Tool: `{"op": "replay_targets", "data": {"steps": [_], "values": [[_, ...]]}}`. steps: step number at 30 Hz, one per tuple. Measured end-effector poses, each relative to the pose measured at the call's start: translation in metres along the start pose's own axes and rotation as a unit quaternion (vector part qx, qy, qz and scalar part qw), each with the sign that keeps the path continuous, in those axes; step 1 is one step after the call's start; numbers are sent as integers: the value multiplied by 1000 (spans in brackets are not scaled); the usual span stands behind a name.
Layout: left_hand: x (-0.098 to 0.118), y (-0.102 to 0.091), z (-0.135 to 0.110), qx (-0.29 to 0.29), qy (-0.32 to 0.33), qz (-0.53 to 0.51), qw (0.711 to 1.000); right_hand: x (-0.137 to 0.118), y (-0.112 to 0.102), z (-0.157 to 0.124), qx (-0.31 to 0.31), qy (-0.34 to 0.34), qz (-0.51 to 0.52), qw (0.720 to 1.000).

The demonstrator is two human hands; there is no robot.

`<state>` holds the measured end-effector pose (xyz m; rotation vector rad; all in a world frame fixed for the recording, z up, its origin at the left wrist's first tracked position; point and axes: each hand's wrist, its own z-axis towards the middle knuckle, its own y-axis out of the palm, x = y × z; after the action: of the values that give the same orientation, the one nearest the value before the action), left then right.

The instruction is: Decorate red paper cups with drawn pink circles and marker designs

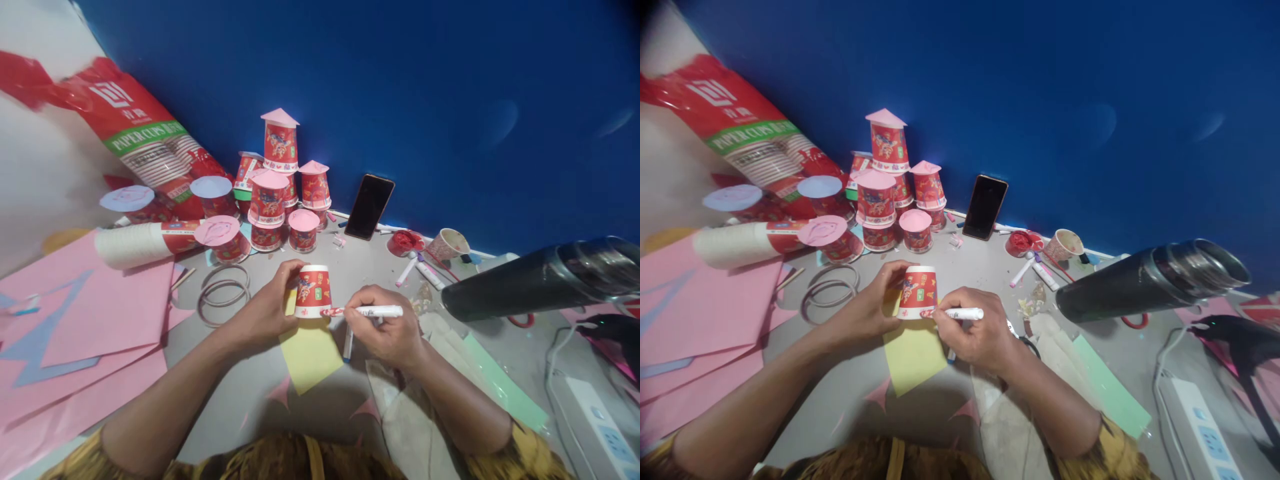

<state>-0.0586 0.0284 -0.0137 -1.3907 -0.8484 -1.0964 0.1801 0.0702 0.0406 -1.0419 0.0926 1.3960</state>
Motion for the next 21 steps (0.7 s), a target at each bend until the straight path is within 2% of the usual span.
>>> {"op": "replay_targets", "data": {"steps": [15,21], "values": [[2,-1,1,4,1,0,1000,0,0,0,5,0,0,1000],[-1,-1,1,2,3,-2,1000,0,2,-1,-14,1,-11,1000]]}}
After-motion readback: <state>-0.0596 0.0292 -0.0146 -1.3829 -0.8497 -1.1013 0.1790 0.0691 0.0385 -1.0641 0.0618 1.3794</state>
